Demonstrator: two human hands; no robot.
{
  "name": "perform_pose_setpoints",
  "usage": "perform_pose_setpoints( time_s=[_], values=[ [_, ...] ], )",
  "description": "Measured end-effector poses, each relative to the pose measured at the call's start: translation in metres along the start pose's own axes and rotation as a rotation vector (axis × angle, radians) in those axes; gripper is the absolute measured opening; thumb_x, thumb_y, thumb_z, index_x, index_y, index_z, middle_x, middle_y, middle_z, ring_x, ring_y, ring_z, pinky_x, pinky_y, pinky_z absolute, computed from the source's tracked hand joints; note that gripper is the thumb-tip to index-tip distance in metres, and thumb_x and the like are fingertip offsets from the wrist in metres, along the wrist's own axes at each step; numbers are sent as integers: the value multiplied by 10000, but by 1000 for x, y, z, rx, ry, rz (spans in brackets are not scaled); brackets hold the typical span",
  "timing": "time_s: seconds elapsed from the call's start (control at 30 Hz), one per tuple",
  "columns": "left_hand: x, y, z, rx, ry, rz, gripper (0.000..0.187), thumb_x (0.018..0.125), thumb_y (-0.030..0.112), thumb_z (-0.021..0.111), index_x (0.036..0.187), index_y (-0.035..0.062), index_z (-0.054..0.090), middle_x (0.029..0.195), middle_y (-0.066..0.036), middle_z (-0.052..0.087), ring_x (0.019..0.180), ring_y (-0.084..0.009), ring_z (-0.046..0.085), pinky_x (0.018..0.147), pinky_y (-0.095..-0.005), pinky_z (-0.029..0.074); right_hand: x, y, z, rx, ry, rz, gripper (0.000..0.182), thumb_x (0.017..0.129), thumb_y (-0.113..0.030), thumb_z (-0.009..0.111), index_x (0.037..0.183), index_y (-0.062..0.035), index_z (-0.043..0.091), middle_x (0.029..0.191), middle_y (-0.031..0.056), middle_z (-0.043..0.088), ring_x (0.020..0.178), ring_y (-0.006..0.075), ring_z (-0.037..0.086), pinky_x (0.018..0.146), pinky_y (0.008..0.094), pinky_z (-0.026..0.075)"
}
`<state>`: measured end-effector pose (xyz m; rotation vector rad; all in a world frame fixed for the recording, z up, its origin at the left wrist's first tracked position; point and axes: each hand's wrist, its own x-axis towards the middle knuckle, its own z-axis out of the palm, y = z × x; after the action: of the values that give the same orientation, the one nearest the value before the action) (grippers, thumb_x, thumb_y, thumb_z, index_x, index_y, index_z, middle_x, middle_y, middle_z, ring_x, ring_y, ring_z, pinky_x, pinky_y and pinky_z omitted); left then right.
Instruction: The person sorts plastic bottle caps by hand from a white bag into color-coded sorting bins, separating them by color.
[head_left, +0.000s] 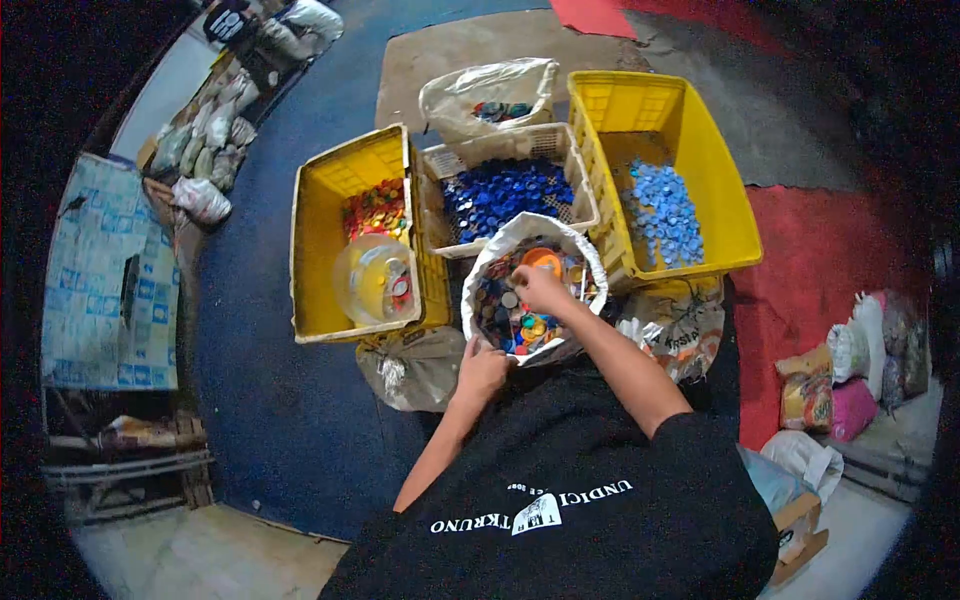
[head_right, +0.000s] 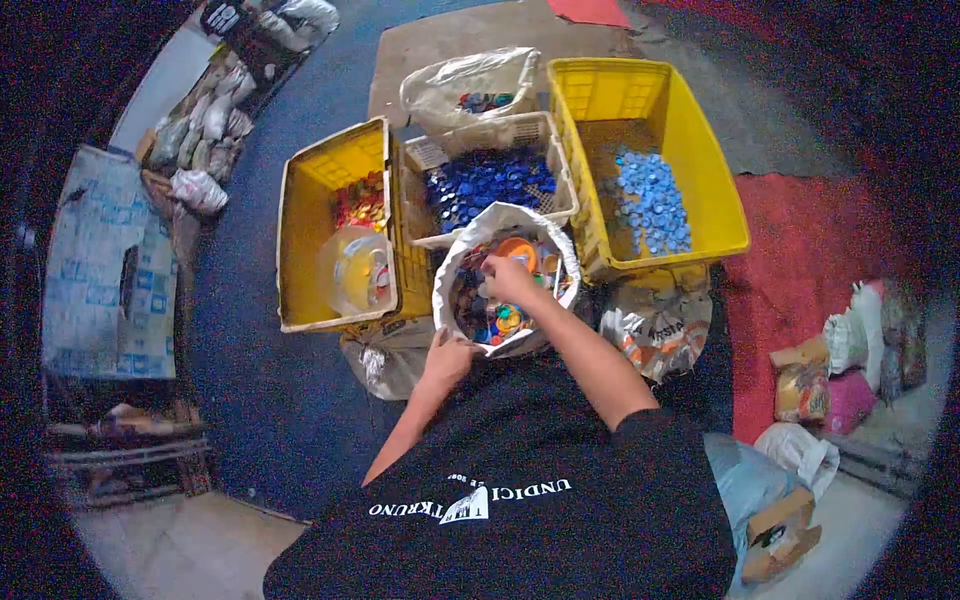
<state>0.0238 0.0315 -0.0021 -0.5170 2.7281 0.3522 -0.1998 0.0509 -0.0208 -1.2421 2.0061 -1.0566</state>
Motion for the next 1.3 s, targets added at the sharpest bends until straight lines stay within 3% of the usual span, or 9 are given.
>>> perform_pose_setpoints(
  time_s=[0.07,0.23,0.33,0.6,0.7,0.8,0.9,1.03,1.3],
  values=[
    [-7,3,3,-8,80,14,304,877,160,466,990,285,720,953,20,672,1043,-166,587,1110,-500,212,21,42,54,-213,-286,-46,258,780,-184,616,996,-48,652,925,193,652,855,323,638,777,408,507],
    [-17,16,-5,-19,139,-63,287,863,160,485,998,282,707,969,36,648,1069,-138,567,1105,-556,166,-13,28,81,-611,-379,-163,300,739,-183,614,1022,-118,688,1226,112,535,1162,321,489,915,476,439],
    [-19,17,-1,-28,109,-97,297,859,141,491,1016,289,695,1004,45,631,1103,-129,549,1069,-641,114,-30,44,87,-874,-434,-203,271,749,-200,612,997,-129,693,1164,100,562,1144,288,507,942,487,408],
    [-7,13,-9,-84,-9,-85,227,831,216,579,1014,284,696,966,40,642,1039,-131,572,991,-671,167,-50,65,62,-842,-575,-141,238,827,-164,521,984,-143,699,1059,53,612,1062,267,563,909,450,415],
    [12,4,-22,-57,-179,-29,234,811,209,604,1023,249,697,947,-32,669,978,-186,624,967,-613,300,-69,67,56,-779,-471,-160,272,830,-171,514,1038,-118,680,1133,59,606,1140,284,523,947,443,387],
    [50,-18,-9,-290,-214,-9,260,793,122,578,1024,168,689,880,-182,677,850,-352,661,736,-450,526,-75,63,55,-735,-418,-139,299,825,-181,520,1079,-128,669,1209,59,591,1230,294,463,986,443,350],
    [115,-36,4,-275,-51,9,165,653,27,683,815,-9,686,816,-229,663,802,-363,669,701,-431,552,-77,64,57,-752,-363,-130,304,818,-212,540,1078,-125,670,1207,57,594,1225,293,467,1003,443,336],
    [145,-35,21,-211,-173,-85,133,667,36,645,788,-5,684,818,-232,663,790,-355,673,651,-454,550,-68,59,53,-798,-593,9,436,769,-248,599,1188,-129,609,1288,52,543,1267,243,427,1036,462,311],
    [146,-51,152,-570,-19,-289,192,770,124,595,879,-19,660,913,-259,649,890,-398,637,779,-458,507,-80,63,50,-658,-414,-25,416,816,-233,549,1211,-113,600,1309,51,538,1240,230,453,1011,439,349]
  ],
)
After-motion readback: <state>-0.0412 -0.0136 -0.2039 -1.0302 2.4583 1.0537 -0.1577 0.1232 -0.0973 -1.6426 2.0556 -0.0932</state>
